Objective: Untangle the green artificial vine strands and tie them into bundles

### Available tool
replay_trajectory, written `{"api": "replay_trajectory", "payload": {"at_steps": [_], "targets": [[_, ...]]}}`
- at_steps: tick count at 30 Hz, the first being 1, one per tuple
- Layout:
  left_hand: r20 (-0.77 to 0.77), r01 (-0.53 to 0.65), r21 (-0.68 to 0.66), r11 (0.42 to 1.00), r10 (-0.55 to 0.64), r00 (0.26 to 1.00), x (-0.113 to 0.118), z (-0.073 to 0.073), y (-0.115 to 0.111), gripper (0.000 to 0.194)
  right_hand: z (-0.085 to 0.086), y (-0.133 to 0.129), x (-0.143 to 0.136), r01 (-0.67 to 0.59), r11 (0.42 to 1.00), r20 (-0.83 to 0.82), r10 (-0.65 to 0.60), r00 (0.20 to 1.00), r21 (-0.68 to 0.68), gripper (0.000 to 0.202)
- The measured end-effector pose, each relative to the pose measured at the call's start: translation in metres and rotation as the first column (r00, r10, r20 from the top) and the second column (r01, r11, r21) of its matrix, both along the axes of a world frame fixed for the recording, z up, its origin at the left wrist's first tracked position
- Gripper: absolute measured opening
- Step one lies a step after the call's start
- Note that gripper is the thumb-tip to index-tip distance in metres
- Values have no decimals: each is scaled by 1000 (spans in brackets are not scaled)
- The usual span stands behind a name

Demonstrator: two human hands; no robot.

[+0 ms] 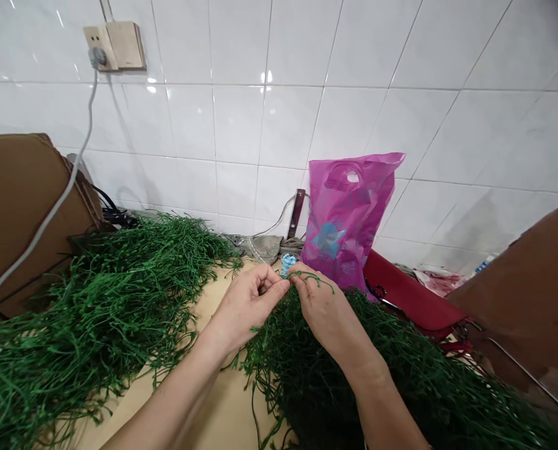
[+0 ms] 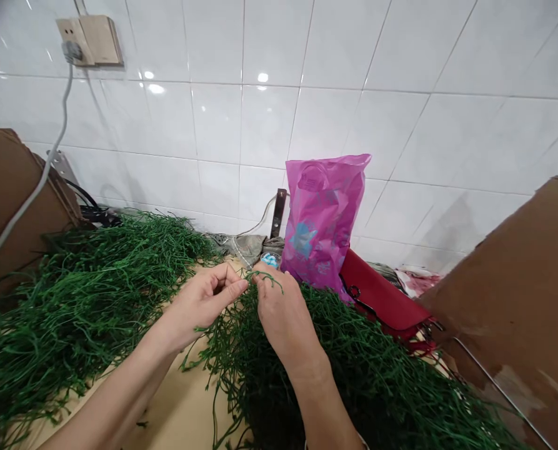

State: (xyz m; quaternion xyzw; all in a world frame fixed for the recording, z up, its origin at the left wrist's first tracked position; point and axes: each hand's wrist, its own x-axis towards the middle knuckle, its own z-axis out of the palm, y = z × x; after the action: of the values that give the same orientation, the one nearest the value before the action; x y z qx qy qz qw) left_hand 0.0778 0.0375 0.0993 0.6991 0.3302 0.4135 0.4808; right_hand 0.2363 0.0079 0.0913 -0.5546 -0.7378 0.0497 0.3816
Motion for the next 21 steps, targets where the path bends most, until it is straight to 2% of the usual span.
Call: {"api": "replay_trajectory", "payload": {"at_steps": [3,5,7,10,11,12,13,14,15,16,17,19,21], "targets": [[-21,-23,-10,1000,23,1000,4,-5,1,32,-10,8,-1,33,999,15,-32,999,-29,30],[-8,-20,-30,999,20,1000,7,-5,-1,33,-10,12,2,18,998,13,-17,1000,-62,31],[44,28,-78,997,-24,999,7,-1,-3,35,-4,11,11,-31,995,4,31,1000,-96,33],[170,173,-198,965,-140,976,-6,11,-3,39,12,-3,40,-188,967,-100,172,980,-172,34],[216,209,-236,949,-159,963,-14,16,-1,39,18,-10,54,-275,941,-219,231,948,-196,32],[269,227,-266,937,-154,951,-22,21,2,39,24,-19,68,-306,935,-364,226,903,-180,29],[323,213,-287,934,-115,939,-31,25,5,39,29,-28,82,-321,942,-498,234,835,-94,27],[376,153,-298,942,-32,926,-39,29,8,39,34,-37,95,-286,957,-623,253,740,49,27],[426,97,-289,953,37,904,-44,31,11,38,37,-45,106,-223,971,-683,224,695,90,26],[446,48,-293,955,92,890,-47,32,12,39,40,-51,114,-155,985,-663,165,730,74,26],[450,15,-295,956,125,884,-47,32,13,38,41,-56,119,-114,993,-584,96,806,6,27],[397,9,-293,956,113,911,-41,30,10,35,42,-59,118,1,988,-306,-48,951,-153,31],[291,35,-284,958,51,955,-30,27,5,31,41,-56,105,131,972,-77,-149,986,-197,38]]}}
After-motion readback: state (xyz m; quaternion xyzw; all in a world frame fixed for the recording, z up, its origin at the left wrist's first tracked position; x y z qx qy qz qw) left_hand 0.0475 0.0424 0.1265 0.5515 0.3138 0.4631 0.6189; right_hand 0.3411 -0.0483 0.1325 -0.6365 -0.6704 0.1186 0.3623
